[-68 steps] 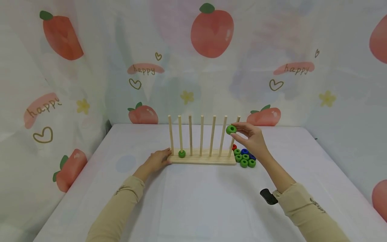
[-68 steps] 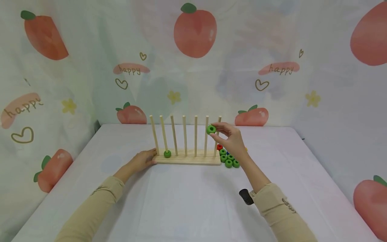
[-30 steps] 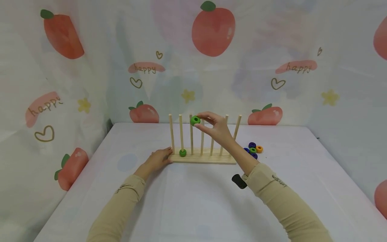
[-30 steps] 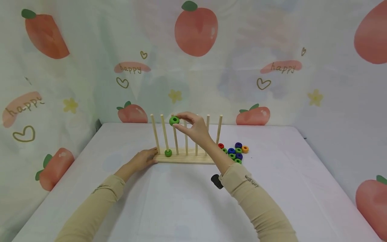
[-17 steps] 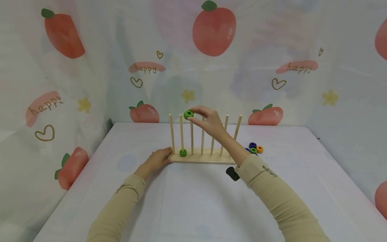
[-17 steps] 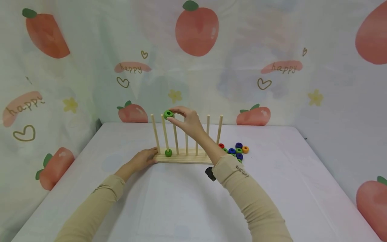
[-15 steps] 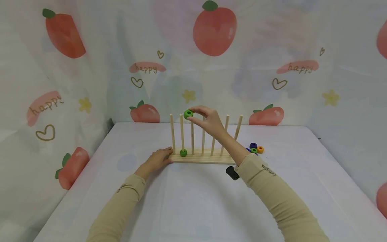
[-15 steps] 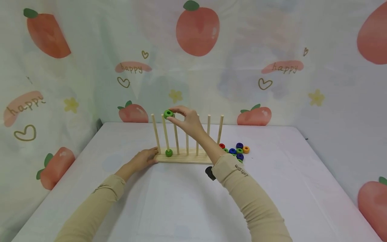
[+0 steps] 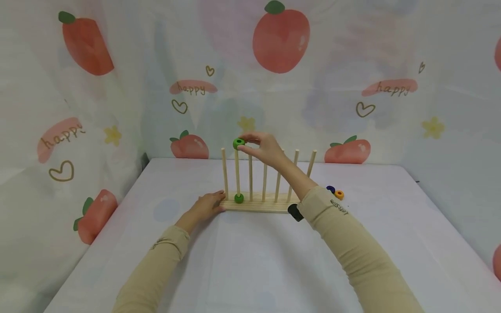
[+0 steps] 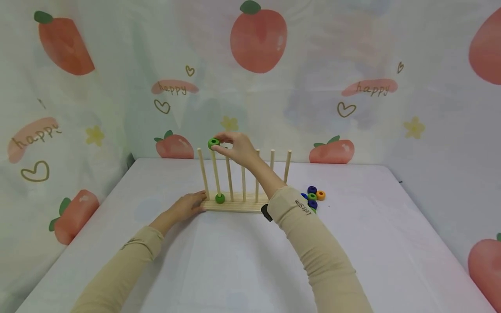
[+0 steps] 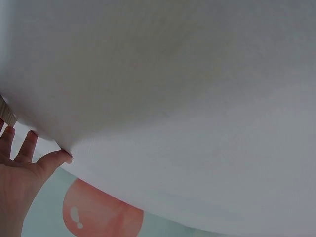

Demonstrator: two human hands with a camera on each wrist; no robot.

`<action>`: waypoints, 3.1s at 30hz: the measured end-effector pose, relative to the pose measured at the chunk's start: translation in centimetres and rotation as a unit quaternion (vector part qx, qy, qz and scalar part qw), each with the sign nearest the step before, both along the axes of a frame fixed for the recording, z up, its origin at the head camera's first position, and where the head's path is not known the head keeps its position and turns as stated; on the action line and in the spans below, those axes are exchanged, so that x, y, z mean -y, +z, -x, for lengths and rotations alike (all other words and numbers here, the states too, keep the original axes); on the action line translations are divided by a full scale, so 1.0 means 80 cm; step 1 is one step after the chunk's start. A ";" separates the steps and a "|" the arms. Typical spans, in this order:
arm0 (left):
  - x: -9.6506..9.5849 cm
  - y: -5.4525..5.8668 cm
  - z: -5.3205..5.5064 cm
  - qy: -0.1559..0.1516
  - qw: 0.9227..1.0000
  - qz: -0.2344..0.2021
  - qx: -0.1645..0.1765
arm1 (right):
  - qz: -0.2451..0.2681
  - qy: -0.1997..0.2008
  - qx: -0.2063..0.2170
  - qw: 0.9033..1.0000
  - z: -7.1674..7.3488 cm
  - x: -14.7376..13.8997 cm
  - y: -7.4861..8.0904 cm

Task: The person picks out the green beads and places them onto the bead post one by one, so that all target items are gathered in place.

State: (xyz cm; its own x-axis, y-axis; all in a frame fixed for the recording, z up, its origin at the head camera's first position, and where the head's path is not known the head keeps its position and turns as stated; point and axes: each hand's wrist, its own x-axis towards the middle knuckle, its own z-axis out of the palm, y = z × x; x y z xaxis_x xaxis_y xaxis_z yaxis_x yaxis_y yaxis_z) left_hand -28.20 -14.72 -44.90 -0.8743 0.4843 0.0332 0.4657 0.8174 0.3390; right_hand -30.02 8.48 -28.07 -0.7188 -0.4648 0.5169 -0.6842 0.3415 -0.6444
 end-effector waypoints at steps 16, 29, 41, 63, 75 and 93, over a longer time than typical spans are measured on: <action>0.001 -0.001 0.001 -0.016 1.000 -0.014 -0.009 | -0.076 0.001 0.006 0.997 0.005 0.005 0.002; 0.002 0.001 0.002 -0.010 1.000 -0.009 -0.009 | -0.127 -0.018 0.007 0.992 0.003 0.007 0.006; -0.001 -0.001 0.000 -0.012 1.000 -0.013 -0.006 | -0.141 -0.019 -0.016 0.990 0.003 0.006 0.003; 0.000 0.002 -0.001 -0.007 1.000 -0.012 -0.006 | -0.095 0.000 -0.021 0.995 -0.020 -0.007 0.006; -0.002 -0.001 -0.003 -0.008 1.000 -0.022 0.007 | 0.004 0.014 -0.085 0.996 -0.062 -0.030 -0.014; 0.002 -0.006 0.009 -0.021 0.999 -0.039 -0.014 | 0.013 -0.023 -0.146 0.989 -0.097 -0.096 -0.027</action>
State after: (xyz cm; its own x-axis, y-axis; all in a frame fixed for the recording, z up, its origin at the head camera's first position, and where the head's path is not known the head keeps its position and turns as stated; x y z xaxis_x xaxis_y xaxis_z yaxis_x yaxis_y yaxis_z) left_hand -28.94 -14.88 -45.36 -0.8515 0.5152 0.0973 0.5093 0.7687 0.3869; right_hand -22.27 16.13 -30.23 -0.5566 -0.4185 0.7176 -0.8269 0.3627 -0.4299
